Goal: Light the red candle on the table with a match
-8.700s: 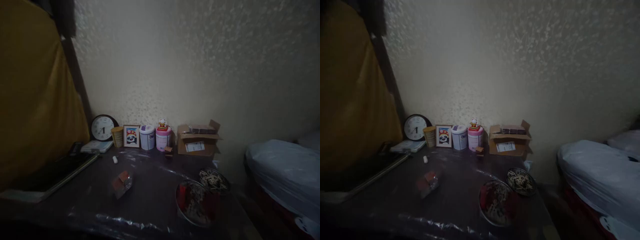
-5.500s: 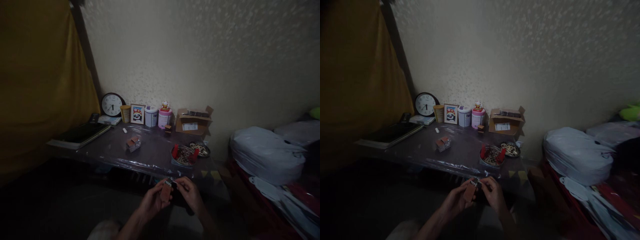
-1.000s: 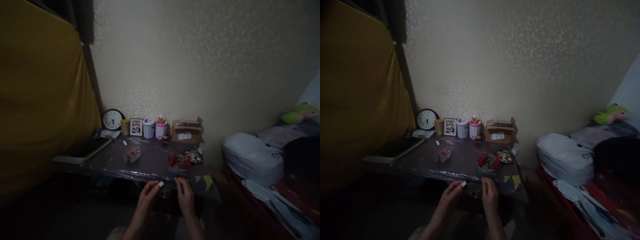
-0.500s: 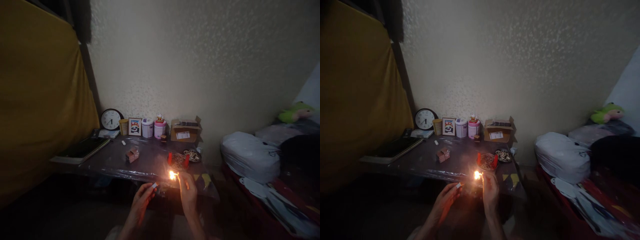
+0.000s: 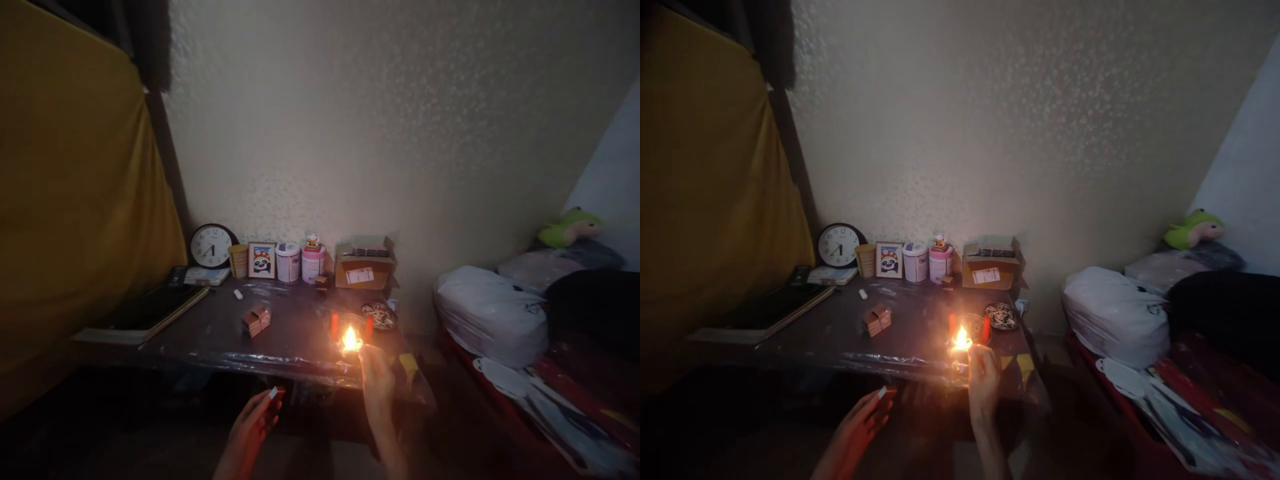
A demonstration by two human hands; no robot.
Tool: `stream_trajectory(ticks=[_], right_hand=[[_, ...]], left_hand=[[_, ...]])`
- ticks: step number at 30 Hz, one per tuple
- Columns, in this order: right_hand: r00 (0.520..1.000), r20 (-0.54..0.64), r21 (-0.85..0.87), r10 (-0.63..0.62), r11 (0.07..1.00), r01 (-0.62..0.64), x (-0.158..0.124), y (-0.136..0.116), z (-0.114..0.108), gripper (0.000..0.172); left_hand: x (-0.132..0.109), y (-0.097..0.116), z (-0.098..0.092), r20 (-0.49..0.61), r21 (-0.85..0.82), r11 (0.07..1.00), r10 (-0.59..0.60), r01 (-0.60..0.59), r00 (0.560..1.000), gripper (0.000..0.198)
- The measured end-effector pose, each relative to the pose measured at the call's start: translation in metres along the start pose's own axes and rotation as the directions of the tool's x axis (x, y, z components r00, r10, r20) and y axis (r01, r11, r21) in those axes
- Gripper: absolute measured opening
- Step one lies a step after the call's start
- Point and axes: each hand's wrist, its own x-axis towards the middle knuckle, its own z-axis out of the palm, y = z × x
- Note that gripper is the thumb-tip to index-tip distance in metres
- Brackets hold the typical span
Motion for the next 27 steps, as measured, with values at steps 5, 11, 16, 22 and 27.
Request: stream_trajectory(ticks=[5, 11, 16, 22, 27], right_hand=[[0.999, 0.032, -0.009, 0.019, 1.000, -0.019, 0.003, 0.005, 0.003, 0.019], [1.000, 0.018, 0.018, 0.019, 1.000, -0.019, 0.009, 0.002, 0.007, 0.019], [0.991, 0.037, 0.086, 0.129, 0.988, -0.131, 0.012, 0.001, 0.011, 0.020], [0.965, 0.081, 0.225, 0.248, 0.939, -0.260, 0.020, 0.007, 0.020, 0.022], [0.958, 0.114, 0.250, 0.262, 0.926, -0.283, 0.030, 0.010, 0.026, 0.021]], left_hand=[[0.003, -0.003, -0.007, 0.013, 0.030, 0.999, -0.026, 0.025, 1.000, 0.032], [-0.008, 0.004, 0.001, 0.054, 0.037, 0.999, -0.018, 0.016, 0.998, 0.038], [-0.009, 0.006, 0.004, 0.035, 0.008, 0.999, -0.046, 0.046, 0.998, 0.036], [-0.003, 0.003, 0.000, 0.027, 0.002, 0.998, -0.067, 0.067, 0.997, 0.035], [0.000, 0.000, -0.005, 0.063, -0.007, 0.998, -0.067, 0.067, 0.996, 0.037]])
